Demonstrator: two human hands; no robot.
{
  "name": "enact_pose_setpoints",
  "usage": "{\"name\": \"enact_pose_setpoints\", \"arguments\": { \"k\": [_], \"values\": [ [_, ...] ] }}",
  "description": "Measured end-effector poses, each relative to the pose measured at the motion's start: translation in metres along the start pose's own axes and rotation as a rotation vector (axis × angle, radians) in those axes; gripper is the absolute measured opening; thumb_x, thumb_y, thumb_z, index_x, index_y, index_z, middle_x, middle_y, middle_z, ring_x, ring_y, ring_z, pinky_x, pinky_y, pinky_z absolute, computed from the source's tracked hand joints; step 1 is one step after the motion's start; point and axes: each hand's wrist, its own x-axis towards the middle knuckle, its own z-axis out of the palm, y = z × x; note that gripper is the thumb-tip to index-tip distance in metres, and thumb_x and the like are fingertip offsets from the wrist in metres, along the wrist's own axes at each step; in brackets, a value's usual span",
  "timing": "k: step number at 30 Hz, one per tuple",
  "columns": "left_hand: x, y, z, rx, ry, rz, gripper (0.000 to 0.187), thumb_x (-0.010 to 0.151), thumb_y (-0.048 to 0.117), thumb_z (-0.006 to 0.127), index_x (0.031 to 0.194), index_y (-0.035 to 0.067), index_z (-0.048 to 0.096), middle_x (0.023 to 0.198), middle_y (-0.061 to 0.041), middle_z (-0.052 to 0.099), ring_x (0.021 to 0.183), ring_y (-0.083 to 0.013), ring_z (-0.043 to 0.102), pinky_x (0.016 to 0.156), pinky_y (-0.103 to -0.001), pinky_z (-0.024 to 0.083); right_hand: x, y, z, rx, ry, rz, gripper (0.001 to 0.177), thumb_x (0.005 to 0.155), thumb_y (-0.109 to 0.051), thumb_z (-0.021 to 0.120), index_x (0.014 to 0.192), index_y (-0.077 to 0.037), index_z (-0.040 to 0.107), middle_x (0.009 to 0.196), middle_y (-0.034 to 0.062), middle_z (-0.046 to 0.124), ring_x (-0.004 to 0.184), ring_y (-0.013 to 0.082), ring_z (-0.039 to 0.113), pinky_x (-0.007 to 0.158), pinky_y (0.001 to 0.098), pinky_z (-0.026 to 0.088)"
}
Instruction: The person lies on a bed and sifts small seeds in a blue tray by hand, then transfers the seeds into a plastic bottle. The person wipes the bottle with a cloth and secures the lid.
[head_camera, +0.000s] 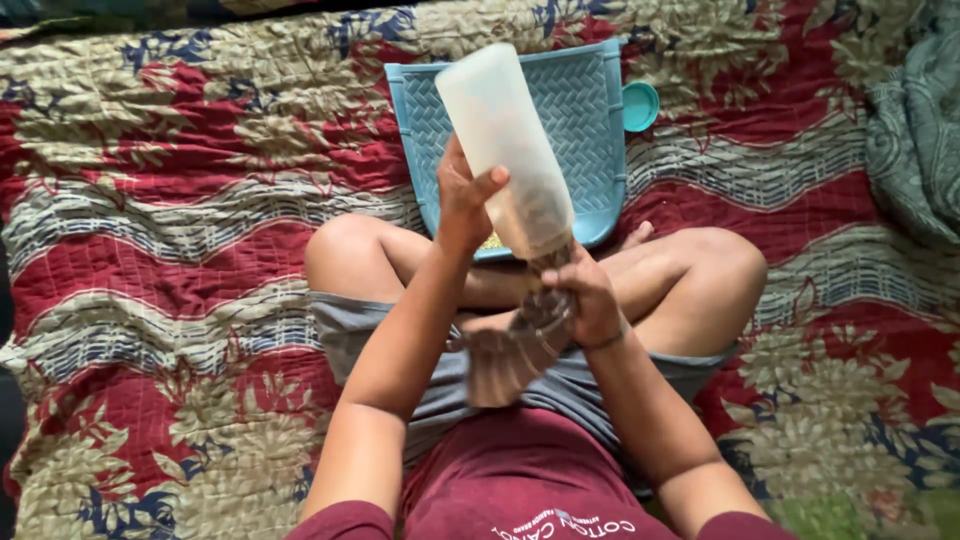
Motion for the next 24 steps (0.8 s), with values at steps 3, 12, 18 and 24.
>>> {"name": "enact_pose_setpoints", "arguments": {
  "k": [3,12,18,24],
  "values": [
    [-0.005,-0.025,-0.039,-0.053,0.205,0.041,0.069,0.086,0.019,0.085,0.143,-0.002,0.052,0.124,-0.013,0.062,0.113,-0.0258,0.062,0.102,-0.043,0.052,-0.006,-0.027,-0.028,0.079,-0.027,-0.017,0.028,0.089,-0.013,0.076,0.114,-0.005,0.066,0.118,0.0136,0.058,0.109,0.0316,0.057,0.093,0.0441,0.048],
    [0.001,0.013,-0.026,0.164,0.104,0.084,0.088,0.087,0.015,0.084,0.158,0.006,0.032,0.142,-0.013,0.054,0.124,-0.0275,0.058,0.106,-0.047,0.052,0.002,-0.082,-0.115,-0.060,0.369,-0.153,0.038,0.093,-0.014,0.076,0.127,-0.004,0.063,0.141,0.0150,0.051,0.130,0.0306,0.051,0.110,0.0431,0.042],
    [-0.053,-0.025,0.096,0.243,-0.333,-0.168,0.073,0.091,0.019,0.080,0.151,0.011,0.038,0.140,-0.012,0.057,0.123,-0.0284,0.058,0.104,-0.044,0.052,0.017,-0.085,-0.074,-0.151,0.197,-0.287,0.045,0.096,-0.015,0.076,0.136,-0.004,0.061,0.157,0.0160,0.047,0.145,0.0299,0.046,0.121,0.0425,0.039],
    [-0.055,-0.004,0.100,0.837,-0.441,0.129,0.049,0.095,0.021,0.078,0.138,0.010,0.056,0.132,-0.014,0.063,0.120,-0.0325,0.060,0.103,-0.042,0.053,0.040,-0.065,-0.120,-0.020,0.270,-0.123,0.044,0.099,-0.019,0.074,0.138,-0.004,0.061,0.154,0.0149,0.051,0.138,0.0274,0.052,0.116,0.0390,0.044]
  ]
}}
